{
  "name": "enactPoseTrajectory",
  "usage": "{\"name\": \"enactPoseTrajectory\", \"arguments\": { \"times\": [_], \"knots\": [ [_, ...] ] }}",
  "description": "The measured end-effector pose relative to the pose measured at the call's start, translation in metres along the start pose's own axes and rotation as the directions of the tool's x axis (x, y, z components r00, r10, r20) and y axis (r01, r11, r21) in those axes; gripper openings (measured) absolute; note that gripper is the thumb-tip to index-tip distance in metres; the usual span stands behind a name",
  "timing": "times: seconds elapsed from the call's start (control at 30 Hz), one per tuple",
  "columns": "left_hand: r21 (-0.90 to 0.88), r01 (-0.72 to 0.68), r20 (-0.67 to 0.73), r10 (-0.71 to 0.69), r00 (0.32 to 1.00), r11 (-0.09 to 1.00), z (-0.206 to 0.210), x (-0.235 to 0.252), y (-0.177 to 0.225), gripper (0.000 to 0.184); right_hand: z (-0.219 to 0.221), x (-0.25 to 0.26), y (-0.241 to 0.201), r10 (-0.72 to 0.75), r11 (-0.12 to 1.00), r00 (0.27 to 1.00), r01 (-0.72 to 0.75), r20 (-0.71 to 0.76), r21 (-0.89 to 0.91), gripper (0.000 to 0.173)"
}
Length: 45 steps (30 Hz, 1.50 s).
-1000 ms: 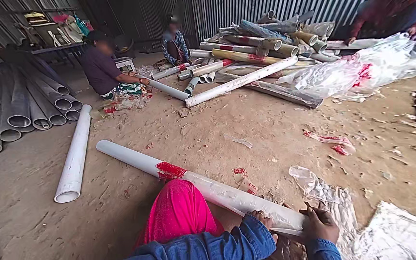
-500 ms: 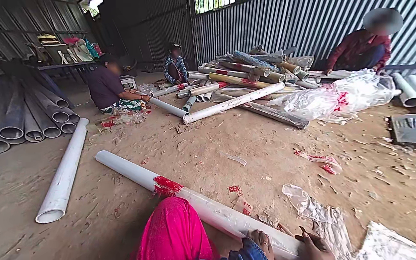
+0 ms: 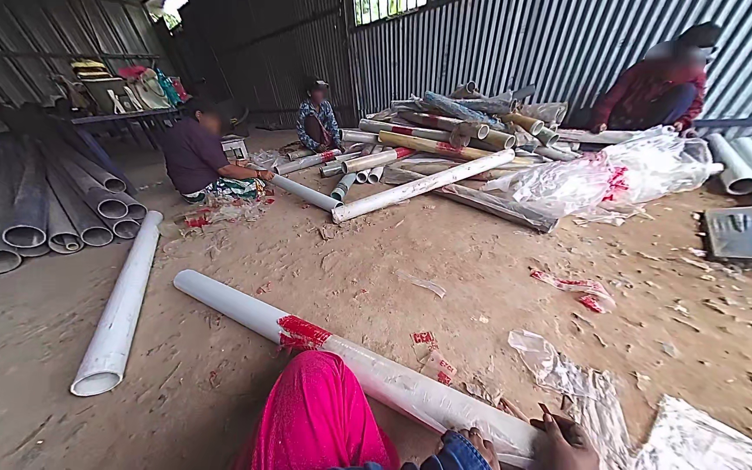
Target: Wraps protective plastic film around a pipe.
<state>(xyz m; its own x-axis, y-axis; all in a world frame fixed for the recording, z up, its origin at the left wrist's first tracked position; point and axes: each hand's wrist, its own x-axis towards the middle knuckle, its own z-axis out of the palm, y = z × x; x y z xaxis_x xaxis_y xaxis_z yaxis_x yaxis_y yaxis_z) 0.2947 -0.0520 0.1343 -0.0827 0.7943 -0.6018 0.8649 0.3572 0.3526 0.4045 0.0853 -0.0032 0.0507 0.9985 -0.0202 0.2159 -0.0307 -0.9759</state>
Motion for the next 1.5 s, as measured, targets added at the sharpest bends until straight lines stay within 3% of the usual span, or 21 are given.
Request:
{"name": "enactPoseTrajectory", "arguments": {
  "times": [0.07,0.17,0.3,0.4,0.47,0.5,0.57,0.6,0.73,0.8,0.9,0.93,1.0,1.07,1.2,1.33,1.4,1.5],
  "knots": [
    [0.027,-0.008,-0.02,0.008,1.0,1.0,-0.001,-0.016,0.002,0.063,-0.002,0.0,0.001,-0.023,0.999,1.0,0.024,0.004,-0.041,0.023],
    [0.165,-0.023,0.069,0.012,0.998,0.986,0.001,-0.011,-0.002,0.064,-0.006,-0.008,-0.005,-0.055,0.995,0.998,0.056,0.016,-0.085,0.026],
    [0.11,-0.025,0.11,0.013,0.994,0.994,0.006,-0.008,-0.01,0.067,-0.008,-0.013,0.007,-0.024,0.997,1.0,0.025,0.02,-0.075,0.024],
    [0.042,-0.034,0.064,0.032,0.997,0.999,-0.001,-0.003,-0.014,0.064,-0.005,-0.006,0.001,-0.025,1.0,1.0,0.025,0.003,0.002,0.02],
    [0.0,-0.102,-0.084,0.101,0.991,0.995,0.011,0.009,-0.028,0.063,0.001,-0.005,-0.007,-0.025,0.998,1.0,0.025,-0.001,0.059,0.018],
    [-0.052,-0.174,-0.228,0.159,0.961,0.983,0.026,0.019,-0.036,0.063,0.002,-0.004,-0.01,-0.021,0.997,1.0,0.021,-0.002,0.068,0.018],
    [-0.105,-0.312,-0.484,0.225,0.845,0.944,0.048,0.031,-0.041,0.072,0.003,-0.004,-0.013,-0.023,0.998,0.999,0.024,-0.024,0.056,0.019],
    [-0.091,-0.333,-0.537,0.236,0.81,0.938,0.053,0.034,-0.039,0.076,0.003,-0.003,-0.015,-0.022,0.999,0.999,0.023,-0.032,0.048,0.019],
    [0.034,-0.184,-0.335,0.185,0.924,0.982,0.053,0.035,-0.022,0.071,0.006,-0.001,-0.013,-0.021,0.999,0.998,0.024,-0.055,0.049,0.017],
    [0.034,-0.151,-0.319,0.153,0.935,0.988,0.06,0.034,-0.013,0.056,0.006,0.003,-0.004,-0.05,0.997,0.996,0.054,-0.068,0.063,0.016],
    [-0.05,-0.14,-0.365,0.112,0.924,0.989,0.072,0.03,-0.009,0.048,0.006,0.003,0.001,-0.044,0.998,0.997,0.047,-0.069,0.038,0.017],
    [-0.061,-0.139,-0.361,0.108,0.926,0.988,0.075,0.027,-0.01,0.053,0.006,0.002,0.001,-0.032,0.999,0.998,0.034,-0.063,0.023,0.018],
    [-0.012,-0.076,-0.224,0.071,0.972,0.997,0.063,0.019,-0.005,0.074,0.007,0.0,-0.004,-0.024,1.0,0.998,0.024,-0.049,0.002,0.019],
    [0.092,0.048,0.074,-0.055,0.996,0.995,0.023,0.008,0.01,0.081,0.012,0.005,-0.008,-0.034,0.999,0.999,0.034,-0.041,-0.011,0.019],
    [0.098,-0.036,-0.031,0.039,0.999,0.994,0.049,0.02,-0.008,0.088,0.005,0.011,-0.002,0.001,0.998,0.999,-0.004,-0.039,-0.066,0.019],
    [0.118,-0.063,-0.065,0.071,0.995,0.991,0.068,0.021,-0.017,0.089,0.0,0.015,-0.005,0.14,0.984,0.99,-0.138,0.006,-0.11,0.019],
    [0.038,-0.15,-0.114,0.153,0.982,0.988,0.078,0.013,-0.017,0.075,0.001,0.023,-0.005,0.188,0.976,0.982,-0.183,0.033,-0.115,0.02],
    [0.089,-0.217,0.019,0.217,0.976,0.972,0.071,0.003,-0.01,0.042,0.005,0.028,0.004,0.182,0.982,0.983,-0.18,0.035,-0.061,0.02]
  ]
}}
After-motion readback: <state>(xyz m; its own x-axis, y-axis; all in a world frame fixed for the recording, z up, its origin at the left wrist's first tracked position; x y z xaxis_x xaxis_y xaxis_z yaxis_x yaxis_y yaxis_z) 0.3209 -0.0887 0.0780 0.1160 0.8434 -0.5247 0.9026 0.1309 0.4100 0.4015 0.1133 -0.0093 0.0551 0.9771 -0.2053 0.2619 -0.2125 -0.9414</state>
